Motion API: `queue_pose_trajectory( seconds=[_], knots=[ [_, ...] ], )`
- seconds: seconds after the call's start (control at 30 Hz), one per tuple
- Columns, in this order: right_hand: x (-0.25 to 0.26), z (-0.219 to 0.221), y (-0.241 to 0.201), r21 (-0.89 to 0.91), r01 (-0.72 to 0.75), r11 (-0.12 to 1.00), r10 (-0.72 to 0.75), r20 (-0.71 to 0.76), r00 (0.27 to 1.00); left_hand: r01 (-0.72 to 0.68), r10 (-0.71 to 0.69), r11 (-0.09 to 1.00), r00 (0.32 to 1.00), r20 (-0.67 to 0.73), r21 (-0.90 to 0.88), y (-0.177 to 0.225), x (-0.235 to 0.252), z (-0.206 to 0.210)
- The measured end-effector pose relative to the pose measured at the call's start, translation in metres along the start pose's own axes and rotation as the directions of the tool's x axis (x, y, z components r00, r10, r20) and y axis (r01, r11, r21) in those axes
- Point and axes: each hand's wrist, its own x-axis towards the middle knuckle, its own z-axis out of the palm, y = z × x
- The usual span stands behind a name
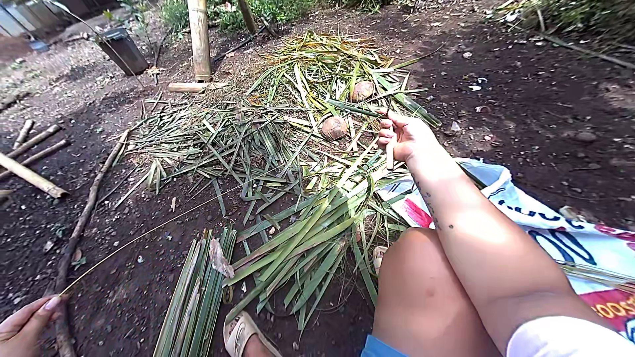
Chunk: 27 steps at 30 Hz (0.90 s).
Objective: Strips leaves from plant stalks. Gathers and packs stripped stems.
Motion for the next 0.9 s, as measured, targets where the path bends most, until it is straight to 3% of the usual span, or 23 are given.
queue_pose_trajectory(
  seconds=[0.13, 0.2, 0.27, 0.3, 0.37, 0.43, 0.47, 0.5, 0.6, 0.7, 0.77, 0.9],
  knots=[
    [0.011, -0.012, -0.003, 0.072, 0.050, 0.996, -0.042, -0.107, 0.993, 0.149, -0.153, 0.988, 0.954, -0.258, -0.036, -0.014, -0.017, 0.000],
    [0.014, -0.013, 0.005, -0.022, 0.056, 0.998, -0.059, -0.156, 0.986, 0.071, -0.126, 0.988, 0.889, -0.440, -0.140, -0.014, -0.010, 0.006],
    [0.013, -0.004, 0.020, -0.276, -0.035, 0.960, 0.003, -0.115, 0.993, -0.108, -0.039, 0.971, 0.810, -0.585, -0.215, 0.017, -0.002, 0.016],
    [0.010, 0.003, 0.028, -0.466, -0.084, 0.881, 0.069, -0.049, 0.996, -0.177, 0.003, 0.959, 0.788, -0.616, -0.221, 0.041, -0.001, 0.022],
    [0.002, 0.021, 0.047, -0.828, -0.055, 0.558, 0.212, 0.078, 0.974, -0.229, 0.054, 0.949, 0.795, -0.604, -0.217, 0.101, -0.009, 0.039],
    [0.003, 0.035, 0.072, -0.985, 0.090, 0.150, 0.281, 0.130, 0.951, -0.260, 0.075, 0.927, 0.836, -0.543, -0.272, 0.152, -0.021, 0.059],
    [0.002, 0.043, 0.082, -0.990, 0.135, 0.049, 0.307, 0.143, 0.941, -0.290, 0.088, 0.900, 0.853, -0.515, -0.325, 0.171, -0.026, 0.068],
    [-0.002, 0.050, 0.092, -0.984, 0.167, 0.054, 0.336, 0.175, 0.925, -0.328, 0.106, 0.858, 0.866, -0.489, -0.396, 0.187, -0.027, 0.078],
    [-0.020, 0.059, 0.114, -0.941, 0.092, 0.325, 0.484, 0.249, 0.839, -0.418, 0.157, 0.677, 0.886, -0.436, -0.605, 0.215, -0.024, 0.102],
    [-0.039, 0.068, 0.126, -0.937, -0.054, 0.344, 0.591, 0.172, 0.788, -0.424, 0.117, 0.506, 0.897, -0.427, -0.751, 0.237, -0.022, 0.116],
    [-0.045, 0.072, 0.133, -0.915, -0.113, 0.387, 0.599, 0.156, 0.786, -0.387, 0.040, 0.410, 0.912, -0.408, -0.826, 0.250, -0.021, 0.121],
    [-0.049, 0.076, 0.138, -0.743, -0.197, 0.640, 0.530, 0.241, 0.813, -0.346, -0.067, 0.277, 0.924, -0.377, -0.896, 0.270, -0.018, 0.132]
  ],
)
